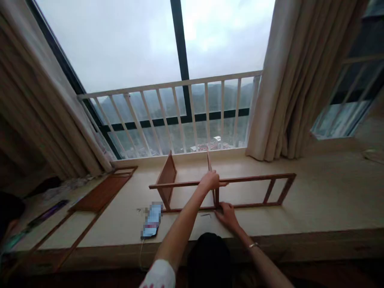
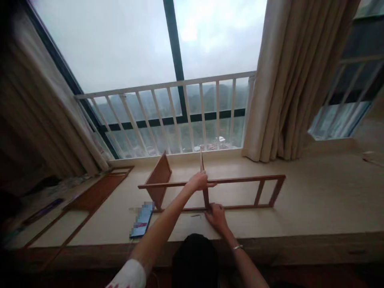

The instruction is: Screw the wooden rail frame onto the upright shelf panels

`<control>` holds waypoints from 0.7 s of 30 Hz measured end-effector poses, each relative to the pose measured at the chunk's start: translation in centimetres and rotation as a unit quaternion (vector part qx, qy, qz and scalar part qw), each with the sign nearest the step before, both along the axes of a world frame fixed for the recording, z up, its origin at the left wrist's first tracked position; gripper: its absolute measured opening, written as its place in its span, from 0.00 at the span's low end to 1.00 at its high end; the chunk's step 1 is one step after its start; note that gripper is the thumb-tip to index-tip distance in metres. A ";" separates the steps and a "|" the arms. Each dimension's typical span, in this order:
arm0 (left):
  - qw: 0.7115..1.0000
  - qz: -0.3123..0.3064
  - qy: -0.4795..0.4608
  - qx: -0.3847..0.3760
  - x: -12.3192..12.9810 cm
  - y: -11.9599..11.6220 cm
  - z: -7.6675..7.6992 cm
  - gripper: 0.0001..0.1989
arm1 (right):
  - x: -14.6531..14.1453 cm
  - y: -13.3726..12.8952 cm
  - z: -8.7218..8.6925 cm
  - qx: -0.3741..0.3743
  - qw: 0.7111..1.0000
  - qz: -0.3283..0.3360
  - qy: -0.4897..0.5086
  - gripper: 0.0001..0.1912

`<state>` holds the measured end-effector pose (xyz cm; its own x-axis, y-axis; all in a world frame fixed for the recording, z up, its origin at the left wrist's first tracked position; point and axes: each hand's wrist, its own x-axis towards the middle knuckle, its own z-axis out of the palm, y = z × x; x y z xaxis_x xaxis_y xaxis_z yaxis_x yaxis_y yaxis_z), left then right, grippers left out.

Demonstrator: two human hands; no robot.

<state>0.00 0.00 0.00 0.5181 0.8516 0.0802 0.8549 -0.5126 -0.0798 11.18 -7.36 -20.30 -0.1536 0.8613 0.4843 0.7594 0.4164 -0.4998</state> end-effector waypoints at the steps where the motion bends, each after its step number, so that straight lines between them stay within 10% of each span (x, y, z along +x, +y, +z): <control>1: 1.000 0.005 0.002 -0.002 0.0 -0.1 0.0 0.37 | 0.0 0.0 0.0 0.003 1.000 0.003 -0.001 0.16; 21: 1.000 0.015 -0.005 0.005 -0.2 -0.7 0.2 0.36 | -0.4 0.5 -1.0 -0.010 1.000 -0.007 -0.026 0.16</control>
